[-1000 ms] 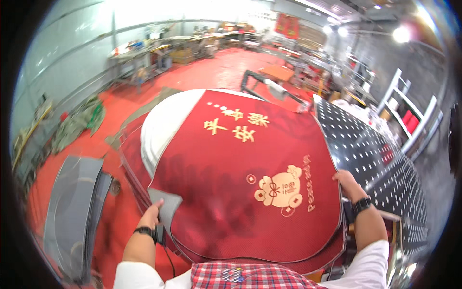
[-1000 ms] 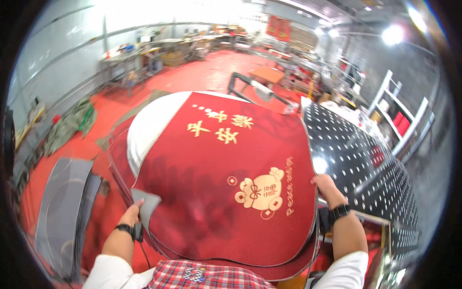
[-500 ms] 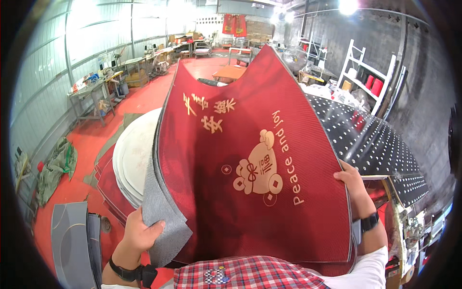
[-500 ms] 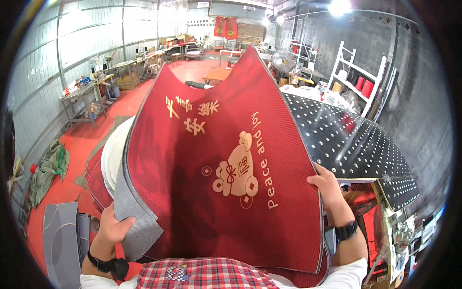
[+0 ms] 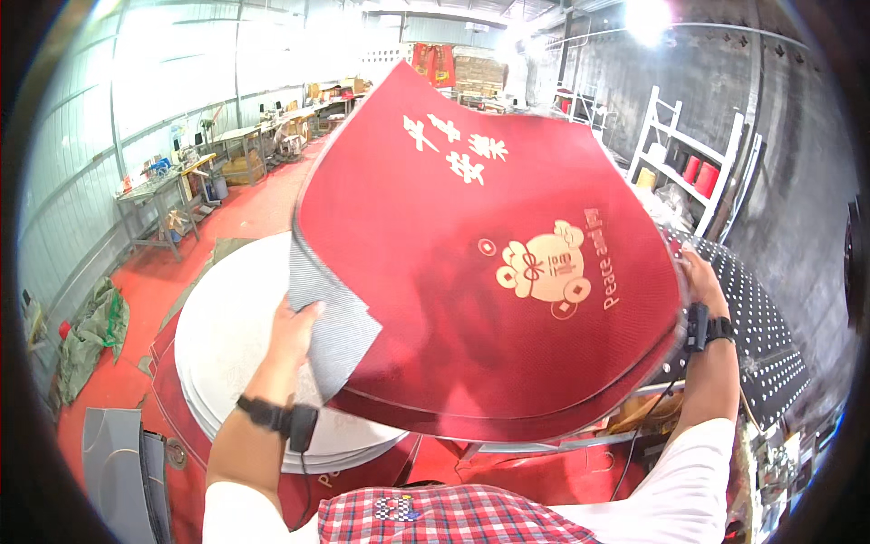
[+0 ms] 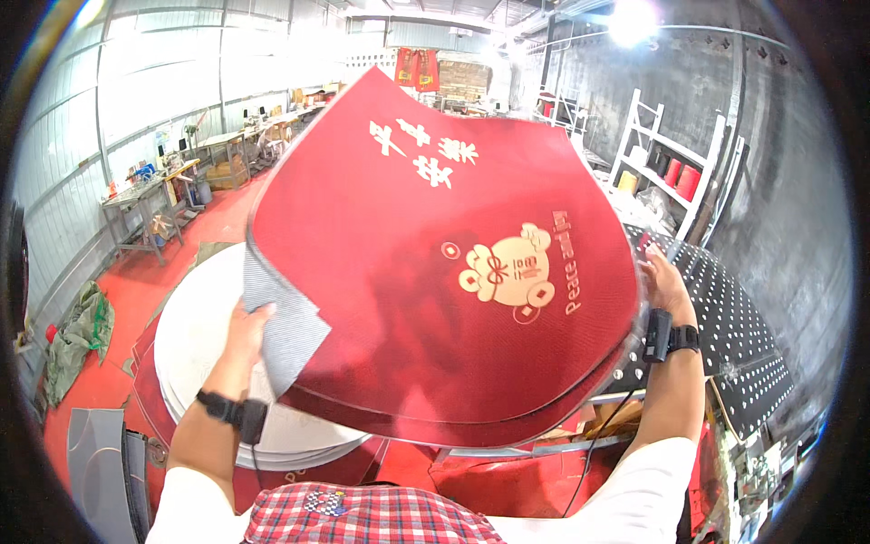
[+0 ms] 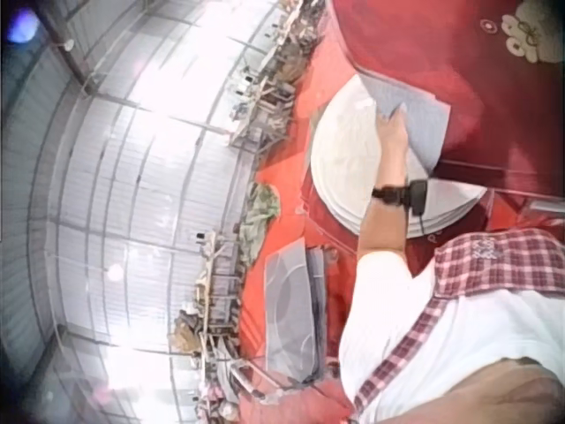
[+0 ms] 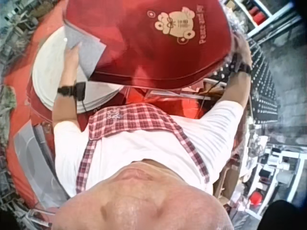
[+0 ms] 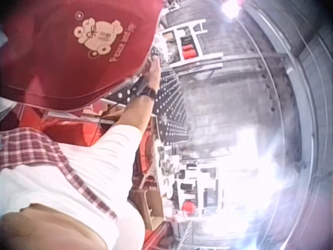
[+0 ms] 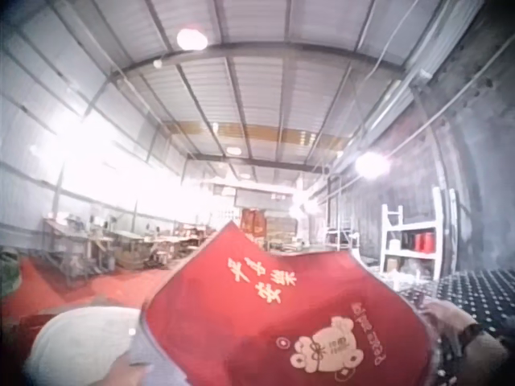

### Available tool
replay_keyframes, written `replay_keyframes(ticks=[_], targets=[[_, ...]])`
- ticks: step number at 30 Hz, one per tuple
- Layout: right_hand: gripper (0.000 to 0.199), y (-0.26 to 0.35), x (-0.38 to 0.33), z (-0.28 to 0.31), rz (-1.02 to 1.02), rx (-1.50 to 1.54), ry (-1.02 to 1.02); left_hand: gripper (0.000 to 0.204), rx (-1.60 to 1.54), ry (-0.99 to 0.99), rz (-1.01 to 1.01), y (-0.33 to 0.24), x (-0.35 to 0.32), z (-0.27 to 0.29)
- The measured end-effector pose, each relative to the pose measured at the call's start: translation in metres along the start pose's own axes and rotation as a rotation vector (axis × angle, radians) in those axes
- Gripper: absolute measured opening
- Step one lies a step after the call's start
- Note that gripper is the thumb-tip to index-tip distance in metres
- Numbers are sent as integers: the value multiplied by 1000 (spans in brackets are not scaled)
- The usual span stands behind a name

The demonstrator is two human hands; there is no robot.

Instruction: Operating an overlock sewing machine to edge circular floor mats.

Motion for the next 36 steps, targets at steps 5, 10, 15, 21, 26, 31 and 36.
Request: replay_keyframes(ticks=[5,10,15,21,26,31,36], targets=[[52,-76,56,-46,230,-929,199,37,-85,73,202,124,74,-31],[75,-223,12,-171,98,-1179,693,44,417,71,266,195,76,-16],[76,-251,-38,-199,263,-1337,382,39,527,39,649,208,-18,80],[57,-232,-51,-243,397,-1205,407,34,1341,-1013,221,184,-188,238],[25,-195,-125,-355,889,-605,825,44,643,-1204,452,177,-201,279],[28,-205,-195,-418,357,-538,1361,48,871,-1529,608,147,-194,287],[30,-244,-238,-433,175,-775,1287,31,619,-1131,592,105,-193,311]])
Point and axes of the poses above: each hand's wrist, its own x-axis towards the middle knuckle, its own z-axis out of the back of the hand, y = z × x, the point moved 1 cm from there along x, towards the middle knuckle, and after that the axes turned 10 degrees about -x, right-handed, at the moved point
